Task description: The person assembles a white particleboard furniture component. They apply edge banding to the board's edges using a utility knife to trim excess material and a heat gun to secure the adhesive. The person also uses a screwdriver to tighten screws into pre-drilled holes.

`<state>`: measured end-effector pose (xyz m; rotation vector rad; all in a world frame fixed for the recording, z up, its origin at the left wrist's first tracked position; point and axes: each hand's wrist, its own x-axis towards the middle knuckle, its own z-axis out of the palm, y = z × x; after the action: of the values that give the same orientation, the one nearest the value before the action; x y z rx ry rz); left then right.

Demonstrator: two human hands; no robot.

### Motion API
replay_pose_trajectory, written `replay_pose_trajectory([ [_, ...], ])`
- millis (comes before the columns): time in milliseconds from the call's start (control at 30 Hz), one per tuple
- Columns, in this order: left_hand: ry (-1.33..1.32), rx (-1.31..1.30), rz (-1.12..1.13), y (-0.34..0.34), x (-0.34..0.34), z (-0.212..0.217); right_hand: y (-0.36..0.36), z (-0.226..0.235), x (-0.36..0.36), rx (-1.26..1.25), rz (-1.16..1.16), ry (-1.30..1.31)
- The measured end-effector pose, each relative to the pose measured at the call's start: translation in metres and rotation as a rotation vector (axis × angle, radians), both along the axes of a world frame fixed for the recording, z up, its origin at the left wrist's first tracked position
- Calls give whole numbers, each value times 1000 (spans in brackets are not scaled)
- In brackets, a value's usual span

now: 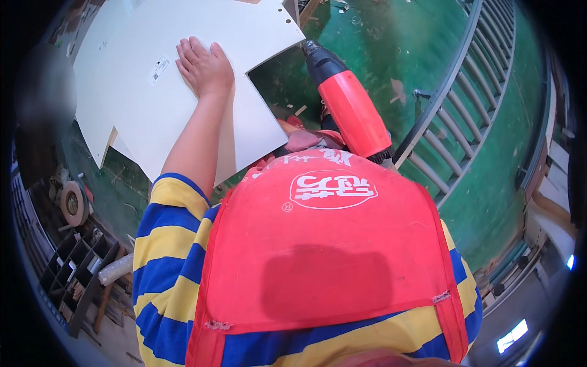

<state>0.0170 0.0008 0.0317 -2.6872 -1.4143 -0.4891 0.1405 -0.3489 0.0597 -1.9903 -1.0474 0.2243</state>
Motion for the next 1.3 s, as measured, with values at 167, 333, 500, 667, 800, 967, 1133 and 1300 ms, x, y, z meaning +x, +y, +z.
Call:
replay_pose_trajectory([
  [167, 1, 19, -7, 0, 2, -1, -7, -2, -1, -6, -15, -5],
  [333, 6, 19, 6, 2, -2, -2, -11, -6, 5, -5, -9, -6],
  [500, -6, 12, -6, 1, 0, -2, -21, -11, 3, -8, -20, -8],
  [667, 10, 19, 10, 1, 0, 1, -31, -17, 9, -10, -32, -9],
  [800, 2, 33, 6, 3, -3, -2, -33, -16, 8, -1, -34, -4],
  [967, -95, -56, -324, -2, 1, 0, -42, -20, 12, 0, -52, -11],
  [1133, -201, -127, -618, -72, 57, 16, -53, -26, 22, -11, -59, -16],
  [1300, -189, -52, -466, -80, 80, 5, -59, -37, 42, -10, -62, -53],
])
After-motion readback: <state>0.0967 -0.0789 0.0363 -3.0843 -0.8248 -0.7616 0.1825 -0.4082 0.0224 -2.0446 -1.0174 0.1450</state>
